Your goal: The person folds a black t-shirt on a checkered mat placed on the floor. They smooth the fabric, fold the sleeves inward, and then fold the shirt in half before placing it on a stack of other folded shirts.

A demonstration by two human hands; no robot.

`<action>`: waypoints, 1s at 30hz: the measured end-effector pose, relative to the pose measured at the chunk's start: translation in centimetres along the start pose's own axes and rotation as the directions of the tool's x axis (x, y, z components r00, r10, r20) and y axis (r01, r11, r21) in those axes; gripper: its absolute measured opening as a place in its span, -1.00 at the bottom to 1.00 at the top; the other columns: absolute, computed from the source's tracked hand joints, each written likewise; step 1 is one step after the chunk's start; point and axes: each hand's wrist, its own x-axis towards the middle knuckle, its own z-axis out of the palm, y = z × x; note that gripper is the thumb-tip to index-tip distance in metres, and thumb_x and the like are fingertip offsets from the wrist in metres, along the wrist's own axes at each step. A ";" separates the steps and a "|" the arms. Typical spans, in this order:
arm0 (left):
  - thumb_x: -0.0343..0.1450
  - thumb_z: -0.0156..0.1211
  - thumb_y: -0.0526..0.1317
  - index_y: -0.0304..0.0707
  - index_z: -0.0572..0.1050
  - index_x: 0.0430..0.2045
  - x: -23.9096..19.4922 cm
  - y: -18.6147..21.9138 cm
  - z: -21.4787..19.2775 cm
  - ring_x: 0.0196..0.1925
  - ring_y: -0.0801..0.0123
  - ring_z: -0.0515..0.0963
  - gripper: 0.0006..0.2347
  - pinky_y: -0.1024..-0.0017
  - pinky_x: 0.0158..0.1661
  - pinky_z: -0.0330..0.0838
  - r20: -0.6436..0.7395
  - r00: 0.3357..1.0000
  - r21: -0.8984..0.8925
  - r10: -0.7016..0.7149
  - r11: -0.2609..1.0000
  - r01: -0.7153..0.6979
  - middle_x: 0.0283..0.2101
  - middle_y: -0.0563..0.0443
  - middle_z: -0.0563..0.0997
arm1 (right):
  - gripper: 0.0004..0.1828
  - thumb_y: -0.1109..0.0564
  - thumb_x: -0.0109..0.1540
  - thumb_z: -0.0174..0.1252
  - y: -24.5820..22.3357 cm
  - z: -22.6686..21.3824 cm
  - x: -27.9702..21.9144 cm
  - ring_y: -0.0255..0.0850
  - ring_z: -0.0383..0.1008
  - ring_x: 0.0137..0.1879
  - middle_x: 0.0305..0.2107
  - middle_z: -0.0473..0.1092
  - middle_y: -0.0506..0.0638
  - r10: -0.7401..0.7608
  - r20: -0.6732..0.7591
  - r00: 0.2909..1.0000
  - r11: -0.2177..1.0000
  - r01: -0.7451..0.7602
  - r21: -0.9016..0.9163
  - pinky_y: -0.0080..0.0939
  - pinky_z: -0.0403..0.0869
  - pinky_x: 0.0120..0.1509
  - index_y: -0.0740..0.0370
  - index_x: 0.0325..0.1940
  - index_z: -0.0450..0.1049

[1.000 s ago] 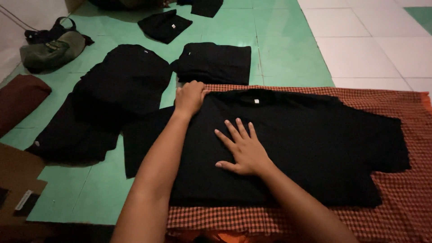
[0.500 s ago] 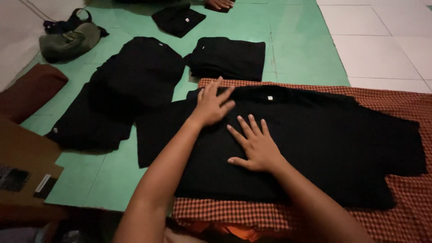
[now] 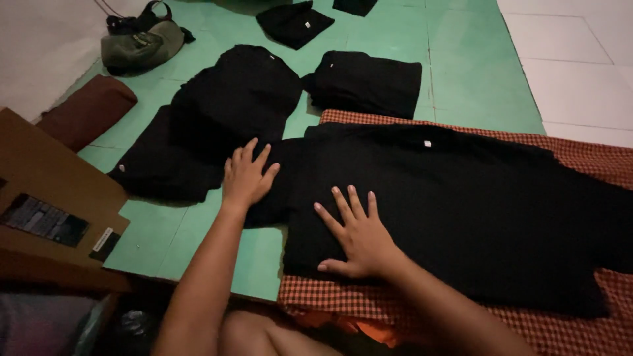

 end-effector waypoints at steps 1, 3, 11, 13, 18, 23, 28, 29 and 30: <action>0.54 -0.25 0.27 0.16 0.25 0.42 0.4 -0.8 0.9 0.52 -0.01 0.07 -0.44 -0.19 0.40 -0.02 -0.003 1.000 0.000 0.000 1.000 0.000 0.56 0.05 0.01 | 0.27 -0.75 0.11 -0.10 0.1 0.4 -0.1 0.48 -0.34 0.59 0.51 -0.23 0.40 -0.001 -0.002 1.000 1.000 0.001 -0.002 0.67 -0.27 0.47 -0.05 0.66 -0.25; 0.48 -0.19 0.37 0.13 0.33 0.37 1.1 -2.2 2.8 0.37 -0.18 0.16 -0.38 -0.30 0.30 0.07 -0.270 0.950 0.159 0.159 0.980 -0.118 0.40 -0.02 0.17 | 0.29 -0.77 0.10 -0.11 0.4 1.1 -0.3 0.46 -0.34 0.58 0.50 -0.21 0.41 -0.023 -0.069 0.997 1.000 0.023 0.003 0.62 -0.32 0.47 -0.02 0.66 -0.22; 0.44 -0.03 0.24 -0.01 0.36 0.34 0.2 -0.7 2.1 0.34 -0.11 0.21 -0.41 -0.34 0.24 0.07 -0.373 0.905 0.215 0.204 0.968 -0.129 0.37 -0.07 0.24 | 0.30 -0.79 0.09 -0.14 0.4 1.5 -0.4 0.45 -0.34 0.59 0.50 -0.21 0.41 -0.028 -0.074 0.997 0.999 0.026 -0.029 0.60 -0.30 0.48 -0.03 0.67 -0.25; 0.46 0.05 0.14 -0.14 0.43 0.26 -1.2 0.7 2.0 0.33 -0.08 0.24 -0.47 -0.28 0.24 0.10 -0.497 0.833 0.196 0.241 0.967 -0.163 0.33 -0.16 0.29 | 0.31 -0.81 0.09 -0.14 0.4 1.5 -0.3 0.44 -0.33 0.59 0.50 -0.21 0.40 -0.027 -0.077 0.997 0.999 0.024 -0.034 0.60 -0.29 0.48 -0.04 0.67 -0.25; 0.44 -0.22 0.44 0.02 0.03 0.50 -2.8 1.4 2.2 0.56 -0.13 0.04 -0.22 -0.34 0.37 -0.08 0.013 0.981 0.011 0.196 0.981 -0.196 0.54 -0.21 0.08 | 0.26 -0.78 0.07 -0.09 0.0 1.1 -0.3 0.46 -0.30 0.58 0.50 -0.21 0.38 -0.020 -0.066 0.998 0.997 0.015 -0.073 0.62 -0.23 0.47 -0.16 0.66 -0.22; 0.37 -0.27 0.52 0.28 0.03 0.49 -2.3 0.4 -0.2 0.55 0.06 0.10 -0.22 -0.40 0.38 -0.13 0.019 0.979 0.117 0.205 0.971 -0.206 0.55 0.02 0.10 | 0.22 -0.75 0.08 -0.10 -0.2 -0.1 -0.7 0.48 -0.32 0.58 0.51 -0.23 0.40 -0.019 -0.036 0.999 0.999 0.017 -0.038 0.64 -0.23 0.47 -0.19 0.65 -0.18; 0.51 -0.31 0.37 0.09 0.17 0.45 -3.7 3.3 0.4 0.50 -0.05 0.20 -0.35 -0.39 0.36 -0.08 -0.118 0.967 -0.004 0.225 0.974 -0.227 0.42 -0.17 0.29 | 0.20 -0.74 0.11 -0.10 2.4 1.8 -1.6 0.45 -0.29 0.59 0.50 -0.22 0.40 -0.025 -0.157 0.987 0.995 0.040 0.094 0.62 -0.20 0.49 -0.17 0.65 -0.17; 0.52 -0.19 0.26 -0.02 0.23 0.41 -4.9 4.9 0.1 0.47 -0.08 0.25 -0.40 -0.34 0.36 -0.05 -0.201 0.944 -0.026 0.262 0.962 -0.272 0.38 -0.20 0.35 | 0.12 -0.66 0.16 -0.06 3.6 1.7 -2.5 0.43 -0.18 0.57 0.47 -0.10 0.37 -0.004 -0.244 0.970 0.995 0.029 0.100 0.58 -0.11 0.49 -0.11 0.64 -0.09; 0.54 -0.08 0.15 -0.14 0.30 0.36 -6.1 6.5 -0.2 0.44 -0.12 0.29 -0.46 -0.29 0.36 -0.02 -0.284 0.913 -0.045 0.293 0.947 -0.318 0.33 -0.24 0.40 | 0.04 -0.58 0.21 -0.02 4.7 1.7 -3.4 0.42 -0.07 0.55 0.44 0.02 0.35 0.017 -0.329 0.944 0.994 0.019 0.105 0.54 -0.02 0.48 -0.06 0.62 -0.01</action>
